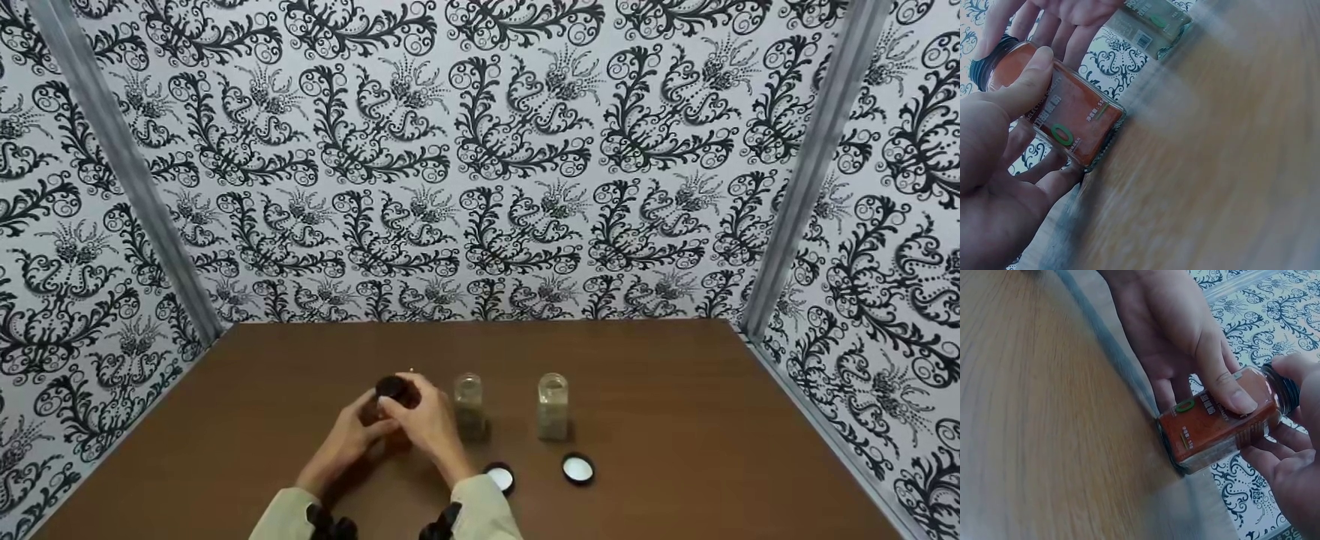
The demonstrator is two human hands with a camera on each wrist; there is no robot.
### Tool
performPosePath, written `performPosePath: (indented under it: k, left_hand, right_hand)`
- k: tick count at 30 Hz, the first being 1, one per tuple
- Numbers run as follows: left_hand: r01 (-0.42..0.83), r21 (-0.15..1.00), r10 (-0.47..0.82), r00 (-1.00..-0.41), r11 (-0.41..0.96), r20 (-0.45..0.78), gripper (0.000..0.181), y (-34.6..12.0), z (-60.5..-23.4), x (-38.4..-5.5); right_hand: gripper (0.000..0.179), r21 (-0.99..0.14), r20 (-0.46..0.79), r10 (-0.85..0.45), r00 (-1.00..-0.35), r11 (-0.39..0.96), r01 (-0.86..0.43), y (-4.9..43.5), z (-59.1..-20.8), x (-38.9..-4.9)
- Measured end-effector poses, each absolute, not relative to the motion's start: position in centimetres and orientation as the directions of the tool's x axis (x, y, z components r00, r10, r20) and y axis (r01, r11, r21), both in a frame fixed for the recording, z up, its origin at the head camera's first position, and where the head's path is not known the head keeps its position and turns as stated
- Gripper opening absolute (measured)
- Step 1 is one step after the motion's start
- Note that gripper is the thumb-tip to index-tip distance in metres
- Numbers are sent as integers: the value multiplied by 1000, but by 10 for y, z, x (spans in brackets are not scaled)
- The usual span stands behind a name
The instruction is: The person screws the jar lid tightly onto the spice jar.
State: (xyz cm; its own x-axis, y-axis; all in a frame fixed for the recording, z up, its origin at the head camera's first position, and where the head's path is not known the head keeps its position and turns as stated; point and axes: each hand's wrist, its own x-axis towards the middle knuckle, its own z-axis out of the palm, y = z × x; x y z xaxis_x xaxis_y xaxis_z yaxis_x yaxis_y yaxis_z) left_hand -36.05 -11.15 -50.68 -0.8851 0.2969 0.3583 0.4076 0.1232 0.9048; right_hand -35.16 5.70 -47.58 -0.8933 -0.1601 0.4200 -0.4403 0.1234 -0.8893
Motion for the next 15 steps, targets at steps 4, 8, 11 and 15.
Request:
performPosePath:
  k: [4, 8, 11, 15]
  left_hand:
    - [411, 902, 292, -885, 130, 362, 56, -111, -507, -360]
    - [411, 902, 290, -886, 129, 362, 57, -111, -507, -361]
    - [411, 903, 294, -885, 126, 362, 57, -111, -507, -361]
    - [410, 902, 298, -885, 133, 358, 57, -112, -508, -361]
  right_hand:
    - [38, -889, 418, -137, -898, 143, -435, 55, -475, -350]
    - [38, -886, 417, -121, -901, 164, -433, 53, -473, -349]
    - [40, -888, 412, -124, -903, 167, -428, 52, -472, -349]
    - [43, -888, 407, -133, -904, 173, -426, 53, -472, -349]
